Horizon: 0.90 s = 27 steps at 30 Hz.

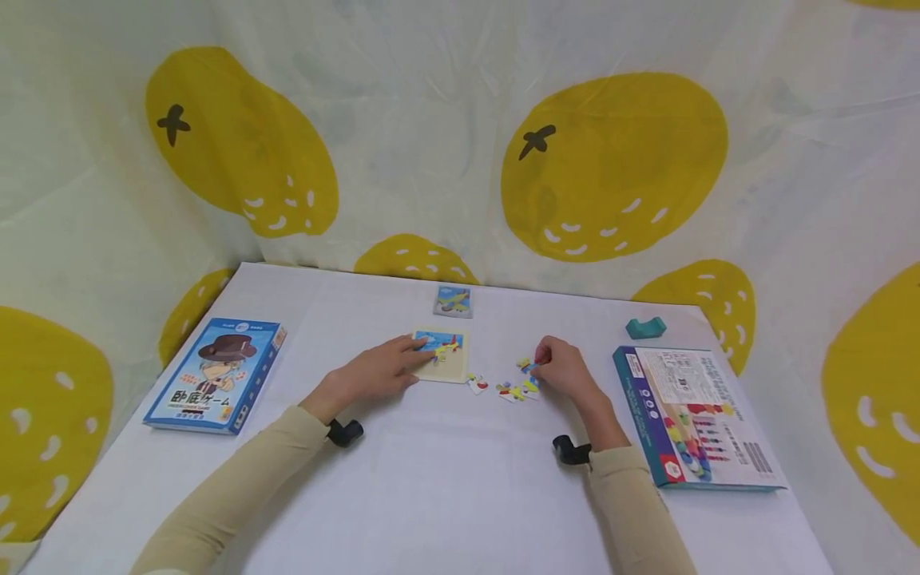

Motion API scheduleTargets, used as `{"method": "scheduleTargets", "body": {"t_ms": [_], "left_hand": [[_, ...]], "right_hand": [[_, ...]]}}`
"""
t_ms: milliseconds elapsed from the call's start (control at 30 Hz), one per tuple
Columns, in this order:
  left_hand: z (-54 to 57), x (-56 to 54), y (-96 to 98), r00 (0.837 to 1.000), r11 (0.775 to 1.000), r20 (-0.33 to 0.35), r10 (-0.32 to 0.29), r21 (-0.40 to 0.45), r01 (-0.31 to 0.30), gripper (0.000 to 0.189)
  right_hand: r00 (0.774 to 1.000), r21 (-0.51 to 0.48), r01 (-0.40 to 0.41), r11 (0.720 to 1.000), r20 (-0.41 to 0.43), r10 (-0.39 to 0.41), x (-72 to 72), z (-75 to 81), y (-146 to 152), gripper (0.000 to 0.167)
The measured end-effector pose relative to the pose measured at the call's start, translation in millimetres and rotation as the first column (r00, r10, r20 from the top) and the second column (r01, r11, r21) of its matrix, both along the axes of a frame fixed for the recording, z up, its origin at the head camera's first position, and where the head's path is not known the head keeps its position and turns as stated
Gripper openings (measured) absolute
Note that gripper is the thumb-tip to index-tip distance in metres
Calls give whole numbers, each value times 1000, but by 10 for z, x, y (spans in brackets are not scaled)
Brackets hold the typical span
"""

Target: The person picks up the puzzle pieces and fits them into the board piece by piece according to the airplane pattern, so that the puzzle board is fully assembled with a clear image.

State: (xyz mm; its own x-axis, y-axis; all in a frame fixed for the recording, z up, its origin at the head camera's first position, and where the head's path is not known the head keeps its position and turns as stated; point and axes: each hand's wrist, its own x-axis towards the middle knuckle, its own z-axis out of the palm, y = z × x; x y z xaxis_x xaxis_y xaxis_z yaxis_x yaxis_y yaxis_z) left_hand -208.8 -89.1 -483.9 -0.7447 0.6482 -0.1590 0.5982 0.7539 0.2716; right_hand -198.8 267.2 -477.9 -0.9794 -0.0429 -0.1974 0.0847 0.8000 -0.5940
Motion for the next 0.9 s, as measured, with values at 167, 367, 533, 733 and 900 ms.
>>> {"method": "scheduleTargets", "body": {"t_ms": [167, 367, 533, 733, 900], "left_hand": [[27, 10, -9, 1000, 1000, 9, 10, -2, -10, 53], [31, 14, -8, 1000, 1000, -3, 0, 5, 0, 53], [23, 26, -4, 1000, 1000, -10, 0, 10, 0, 53], [20, 32, -4, 1000, 1000, -20, -3, 3, 3, 52], [16, 15, -7, 999, 1000, -39, -15, -4, 15, 52]], "right_hand": [[996, -42, 12, 999, -93, -16, 0, -50, -64, 15], [984, -107, 39, 993, -166, -57, -44, -38, -235, 10], [983, -156, 38, 987, -172, -65, -83, -7, -452, 8], [988, -191, 1, 982, -149, -30, -118, -59, -692, 6], [988, -225, -41, 974, -154, 6, -130, -82, -875, 6]]}}
